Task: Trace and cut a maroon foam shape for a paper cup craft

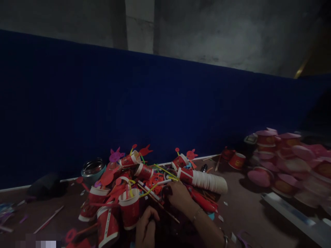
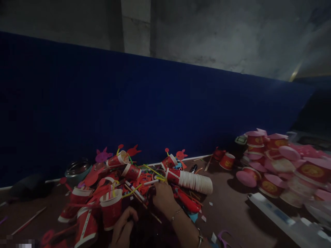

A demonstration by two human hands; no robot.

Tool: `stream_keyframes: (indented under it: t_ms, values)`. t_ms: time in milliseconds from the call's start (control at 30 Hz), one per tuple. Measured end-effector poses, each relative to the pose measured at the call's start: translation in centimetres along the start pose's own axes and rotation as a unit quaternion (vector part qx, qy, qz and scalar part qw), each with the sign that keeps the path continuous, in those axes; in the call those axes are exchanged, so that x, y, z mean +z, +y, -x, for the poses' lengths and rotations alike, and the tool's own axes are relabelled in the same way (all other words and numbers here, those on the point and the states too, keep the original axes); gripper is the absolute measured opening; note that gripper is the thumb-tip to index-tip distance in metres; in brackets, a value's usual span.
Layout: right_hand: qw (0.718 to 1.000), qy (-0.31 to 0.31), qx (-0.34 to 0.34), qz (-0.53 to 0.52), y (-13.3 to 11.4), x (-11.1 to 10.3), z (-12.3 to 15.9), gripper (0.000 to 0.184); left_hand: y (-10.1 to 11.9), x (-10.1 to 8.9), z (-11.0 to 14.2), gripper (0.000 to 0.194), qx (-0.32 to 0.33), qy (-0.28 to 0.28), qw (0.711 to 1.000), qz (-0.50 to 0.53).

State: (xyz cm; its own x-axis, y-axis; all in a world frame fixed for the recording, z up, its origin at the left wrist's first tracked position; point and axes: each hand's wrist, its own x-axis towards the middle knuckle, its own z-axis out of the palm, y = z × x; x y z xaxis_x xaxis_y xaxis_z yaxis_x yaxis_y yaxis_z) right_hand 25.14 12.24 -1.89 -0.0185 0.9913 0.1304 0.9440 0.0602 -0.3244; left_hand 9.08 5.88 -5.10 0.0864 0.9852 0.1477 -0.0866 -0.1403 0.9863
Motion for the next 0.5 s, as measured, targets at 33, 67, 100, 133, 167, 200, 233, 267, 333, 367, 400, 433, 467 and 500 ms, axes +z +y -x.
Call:
stream_keyframes:
  t_ms: [33,67,100,133,167,200,233,267,333,367,400,433,467,500]
  values:
    - [1.0,-0.002,0.001,-0.003,0.1,0.0,-0.1,0.027,0.0,0.0,0.0,0.011,-0.001,0.0,1.0,0.001]
    - [1.0,-0.004,0.003,-0.007,0.2,0.1,-0.2,0.027,-0.1,0.0,0.0,0.011,0.0,0.0,1.0,0.002]
    - [1.0,-0.005,0.004,-0.012,0.3,0.1,-0.3,0.028,-0.1,0.0,0.0,0.011,0.001,0.001,1.0,0.002]
    - [1.0,-0.006,0.004,-0.019,0.4,0.1,-0.4,0.029,-0.2,0.0,-0.1,0.011,0.001,0.0,1.0,0.002]
    - [1.0,-0.006,0.005,-0.027,0.6,0.1,-0.5,0.03,-0.3,0.0,-0.1,0.011,0.003,-0.002,1.0,0.003]
    - [0.999,-0.007,0.007,-0.036,0.7,0.1,-0.5,0.03,-0.4,0.0,-0.1,0.012,0.006,-0.003,1.0,0.002]
    - [0.999,-0.006,0.009,-0.044,0.8,0.1,-0.5,0.029,-0.5,-0.1,-0.2,0.012,0.007,-0.003,1.0,0.0]
    - [0.998,-0.005,0.012,-0.053,0.8,0.1,-0.5,0.028,-0.7,-0.1,-0.2,0.012,0.006,-0.004,1.0,-0.002]
    - [0.997,-0.001,0.022,-0.074,1.0,0.1,-0.3,0.025,-1.0,-0.2,-0.3,0.012,-0.002,-0.007,1.0,0.0]
    - [0.996,0.002,0.027,-0.086,1.1,0.1,-0.2,0.026,-1.2,-0.2,-0.3,0.012,-0.008,-0.011,1.0,0.004]
    - [0.994,0.003,0.032,-0.1,1.2,0.1,-0.2,0.027,-1.3,-0.2,-0.3,0.012,-0.014,-0.015,1.0,0.008]
    - [0.992,0.002,0.038,-0.118,1.4,0.0,-0.2,0.03,-1.3,-0.2,-0.3,0.012,-0.016,-0.017,1.0,0.012]
    - [0.989,-0.005,0.043,-0.138,1.7,0.0,-0.3,0.031,-1.3,-0.1,-0.3,0.012,-0.017,-0.017,1.0,0.014]
    - [0.986,-0.016,0.049,-0.161,2.0,-0.1,-0.5,0.032,-1.3,-0.1,-0.2,0.011,-0.017,-0.015,1.0,0.016]
